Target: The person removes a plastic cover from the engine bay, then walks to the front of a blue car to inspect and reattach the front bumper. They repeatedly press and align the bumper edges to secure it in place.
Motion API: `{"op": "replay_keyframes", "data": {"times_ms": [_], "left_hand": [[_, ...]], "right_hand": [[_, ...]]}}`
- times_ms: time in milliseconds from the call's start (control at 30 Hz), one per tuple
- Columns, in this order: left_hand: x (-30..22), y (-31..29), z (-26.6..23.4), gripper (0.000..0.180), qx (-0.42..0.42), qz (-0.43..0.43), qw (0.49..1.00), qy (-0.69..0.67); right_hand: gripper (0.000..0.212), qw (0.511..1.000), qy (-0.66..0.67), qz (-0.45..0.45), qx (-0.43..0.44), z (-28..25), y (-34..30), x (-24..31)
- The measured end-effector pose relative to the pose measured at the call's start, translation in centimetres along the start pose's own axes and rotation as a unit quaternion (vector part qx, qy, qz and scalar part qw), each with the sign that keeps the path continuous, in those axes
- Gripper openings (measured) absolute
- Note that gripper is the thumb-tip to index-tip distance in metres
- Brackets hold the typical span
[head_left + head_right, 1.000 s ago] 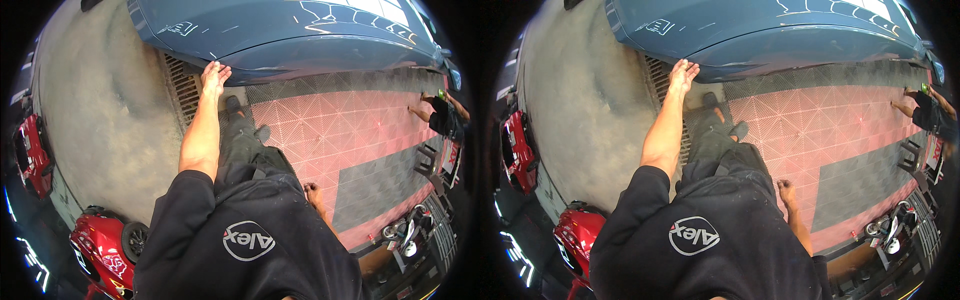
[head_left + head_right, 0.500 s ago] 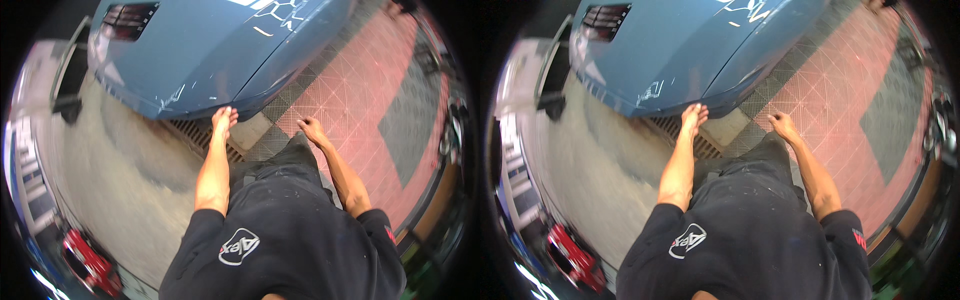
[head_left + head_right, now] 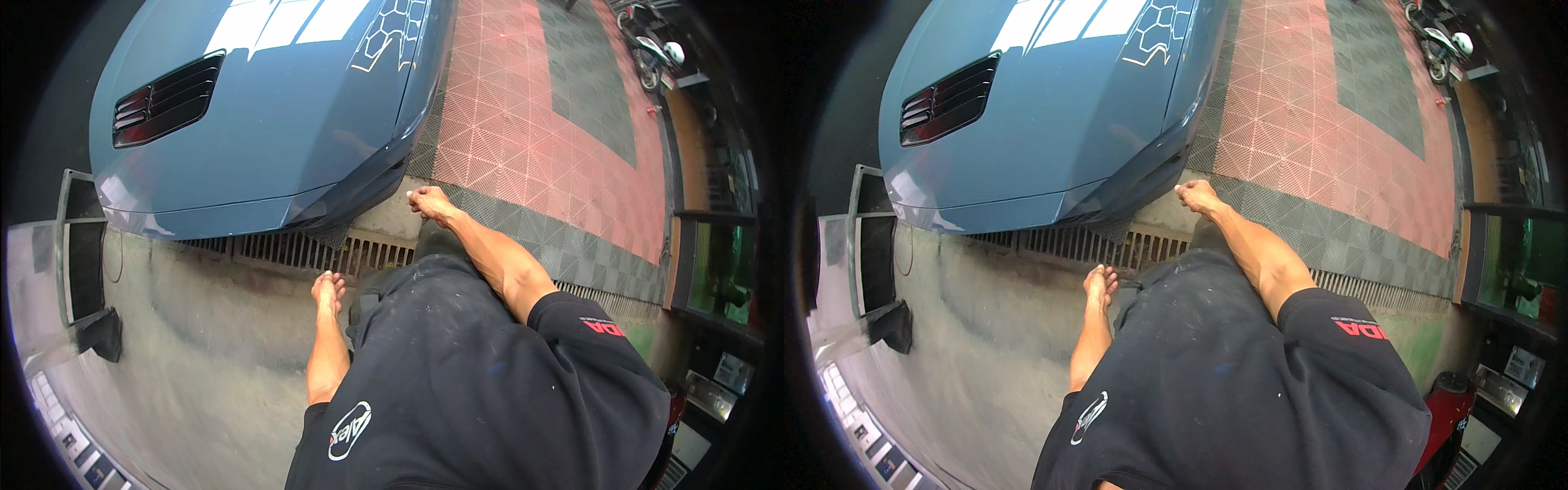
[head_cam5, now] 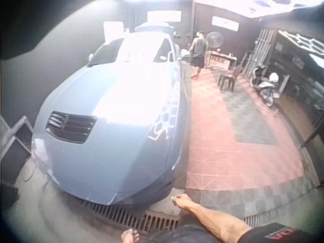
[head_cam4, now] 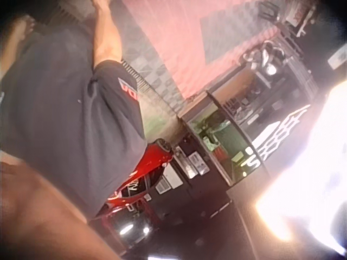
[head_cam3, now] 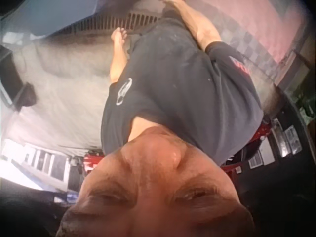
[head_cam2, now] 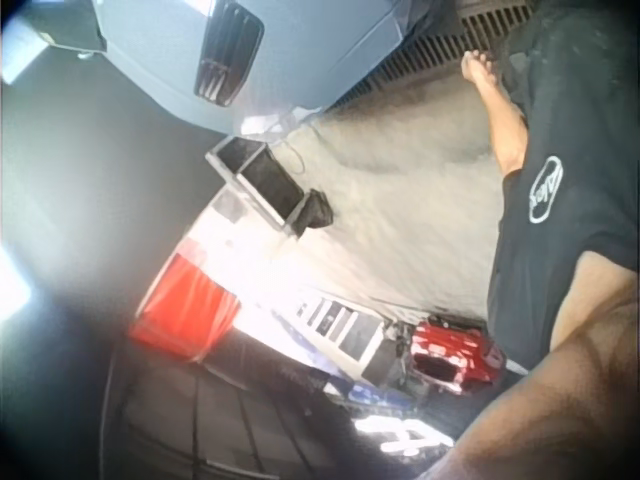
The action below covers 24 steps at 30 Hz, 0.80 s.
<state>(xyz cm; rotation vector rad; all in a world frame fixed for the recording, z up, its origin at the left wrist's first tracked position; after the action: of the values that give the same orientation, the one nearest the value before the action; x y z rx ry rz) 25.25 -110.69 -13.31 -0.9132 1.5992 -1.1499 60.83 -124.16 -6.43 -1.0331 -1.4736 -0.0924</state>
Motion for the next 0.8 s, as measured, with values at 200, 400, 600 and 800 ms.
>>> {"op": "replay_keyframes", "data": {"times_ms": [200,400,600,800], "left_hand": [[-1.6,-0.1,-1.0,0.033,0.081,0.056,0.995,0.009],[-3.4,0.0,-0.3,0.035,0.097,0.066,0.993,0.004],[-5.4,-1.2,2.0,0.034,0.106,0.083,0.99,0.035],[-8.8,-3.9,7.9,0.04,0.156,0.113,0.975,0.112]], "right_hand": [[0.03,0.999,0.013,0.009,-0.039,0.9,-1.4,2.1],[0.032,0.996,0.054,-0.008,-0.069,2.1,-1.2,4.1],[0.033,0.988,0.115,0.004,-0.103,1.8,1.6,5.6],[0.034,0.96,0.215,0.044,-0.174,1.5,7.3,7.1]]}}
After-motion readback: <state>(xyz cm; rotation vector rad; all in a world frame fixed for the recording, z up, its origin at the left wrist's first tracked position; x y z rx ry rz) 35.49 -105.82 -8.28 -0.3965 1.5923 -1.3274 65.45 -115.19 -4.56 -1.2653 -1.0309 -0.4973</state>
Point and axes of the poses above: each hand's wrist, its own y-axis towards the middle knuckle, its own z-axis out of the palm, x = y × z, the point moved 1 cm from there along y, towards the middle knuckle, and after that the axes turned 14 degrees about -z, right-handed, at the moved point
